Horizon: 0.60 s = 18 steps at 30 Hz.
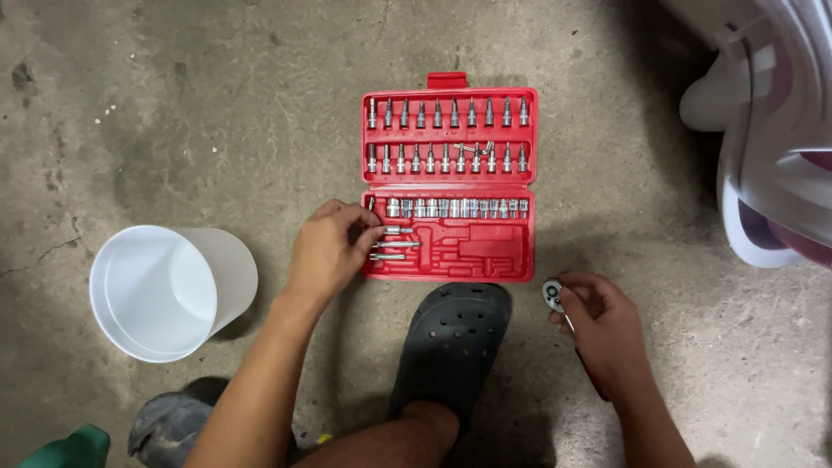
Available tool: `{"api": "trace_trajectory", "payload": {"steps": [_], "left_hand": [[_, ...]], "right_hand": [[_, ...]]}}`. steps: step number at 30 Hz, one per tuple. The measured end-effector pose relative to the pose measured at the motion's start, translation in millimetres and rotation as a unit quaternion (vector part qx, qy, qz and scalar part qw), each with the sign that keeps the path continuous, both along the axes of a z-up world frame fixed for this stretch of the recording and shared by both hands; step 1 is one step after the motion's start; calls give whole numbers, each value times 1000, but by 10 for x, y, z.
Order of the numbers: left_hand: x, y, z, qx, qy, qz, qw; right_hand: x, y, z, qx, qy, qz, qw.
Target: Assembling the base and seat component of a pink and white gaming chair using a socket wrench.
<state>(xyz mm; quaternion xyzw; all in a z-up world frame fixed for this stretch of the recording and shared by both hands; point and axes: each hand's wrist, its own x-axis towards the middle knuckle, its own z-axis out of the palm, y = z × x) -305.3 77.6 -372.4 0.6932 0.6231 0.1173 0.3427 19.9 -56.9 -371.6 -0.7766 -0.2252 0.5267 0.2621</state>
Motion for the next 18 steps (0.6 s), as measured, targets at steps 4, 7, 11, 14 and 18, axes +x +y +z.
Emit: {"api": "trace_trajectory", "payload": {"steps": [4, 7, 11, 14, 18], "left_hand": [[157, 0, 30, 3, 45, 29, 999], [234, 4, 35, -2, 87, 47, 995], [248, 4, 11, -48, 127, 64, 989], [240, -8, 0, -69, 134, 76, 986], [220, -55, -49, -17, 113, 77, 990]], "right_hand": [[0, 10, 19, -34, 9, -35, 999], [26, 1, -24, -15, -18, 4, 1000], [9, 14, 26, -4, -18, 8, 1000], [-27, 59, 84, -9, -32, 13, 999], [-25, 41, 49, -19, -37, 19, 999]]}}
